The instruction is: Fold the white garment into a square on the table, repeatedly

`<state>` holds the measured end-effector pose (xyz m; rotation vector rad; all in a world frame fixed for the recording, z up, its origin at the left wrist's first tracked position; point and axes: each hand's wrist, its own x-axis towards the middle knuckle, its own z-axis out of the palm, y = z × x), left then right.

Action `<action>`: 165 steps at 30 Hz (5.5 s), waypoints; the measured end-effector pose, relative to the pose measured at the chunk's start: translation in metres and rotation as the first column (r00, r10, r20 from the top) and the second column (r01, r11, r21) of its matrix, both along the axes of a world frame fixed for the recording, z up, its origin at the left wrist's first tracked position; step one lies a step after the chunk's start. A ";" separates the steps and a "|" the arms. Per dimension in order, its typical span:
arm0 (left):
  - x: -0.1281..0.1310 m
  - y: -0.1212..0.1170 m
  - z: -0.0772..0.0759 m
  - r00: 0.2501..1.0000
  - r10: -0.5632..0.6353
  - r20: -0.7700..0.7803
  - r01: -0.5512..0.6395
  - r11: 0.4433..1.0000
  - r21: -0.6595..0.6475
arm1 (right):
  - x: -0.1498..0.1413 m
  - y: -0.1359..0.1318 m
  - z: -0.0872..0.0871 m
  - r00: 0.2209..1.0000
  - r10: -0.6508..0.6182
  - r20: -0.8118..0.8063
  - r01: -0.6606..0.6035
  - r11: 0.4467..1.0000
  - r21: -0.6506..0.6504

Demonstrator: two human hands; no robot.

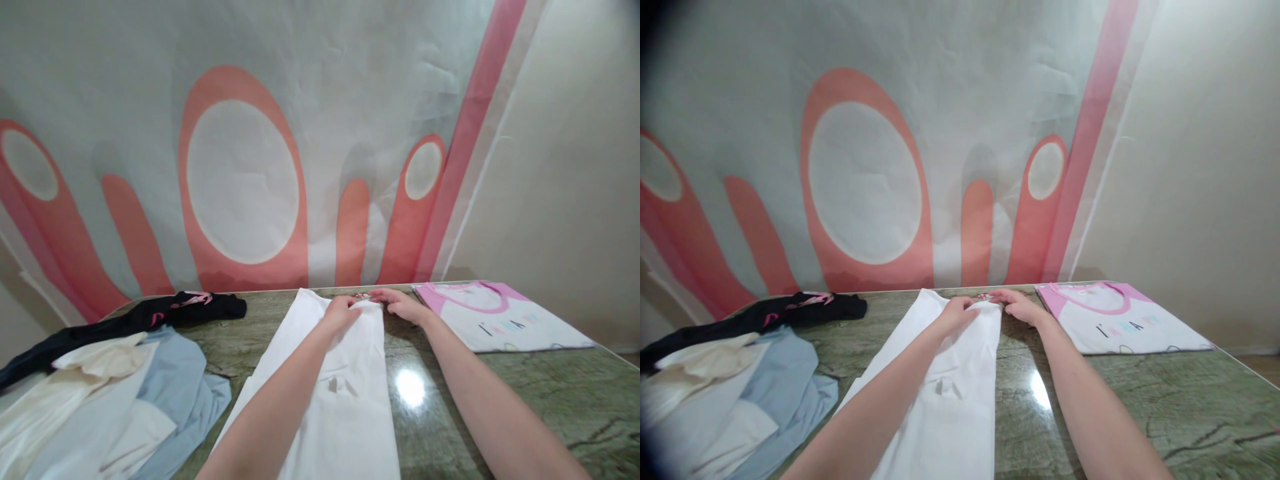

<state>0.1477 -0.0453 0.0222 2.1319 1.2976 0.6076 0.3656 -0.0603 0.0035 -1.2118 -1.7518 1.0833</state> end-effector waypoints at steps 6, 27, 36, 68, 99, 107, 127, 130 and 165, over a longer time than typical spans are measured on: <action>-0.004 -0.003 0.005 0.987 -0.044 0.156 0.041 0.999 0.023 | -0.004 0.003 -0.004 1.000 -0.021 0.011 0.021 0.997 0.071; -0.008 0.004 -0.008 0.996 0.071 0.046 -0.076 0.990 0.115 | -0.005 0.011 -0.011 0.976 -0.212 -0.042 0.216 0.957 0.193; -0.005 0.007 -0.013 0.997 0.069 0.042 -0.073 0.993 0.096 | -0.013 0.011 -0.011 0.963 -0.226 -0.148 0.249 0.954 0.167; -0.019 0.008 0.003 0.979 0.136 -0.152 -0.127 0.990 0.068 | -0.005 0.026 -0.032 0.936 -0.278 0.217 0.190 0.916 0.353; -0.026 0.004 0.014 0.958 0.167 -0.233 -0.155 0.986 0.068 | -0.029 0.022 -0.029 0.927 -0.315 0.204 0.194 0.868 0.457; -0.023 -0.005 0.015 0.921 0.168 -0.350 -0.110 0.978 0.179 | -0.028 0.024 -0.032 0.906 -0.359 0.223 0.246 0.877 0.412; -0.009 -0.021 -0.003 0.879 -0.238 -0.414 0.336 0.924 0.183 | -0.032 0.023 -0.031 0.687 -0.657 0.312 0.510 0.741 0.437; -0.010 -0.020 -0.010 0.879 -0.248 -0.407 0.327 0.935 0.137 | -0.029 0.021 -0.032 0.683 -0.660 0.313 0.513 0.739 0.438; -0.063 -0.040 0.055 0.924 -0.082 -0.372 0.106 0.993 0.045 | -0.056 0.006 -0.029 0.732 -0.459 0.503 0.126 0.817 0.562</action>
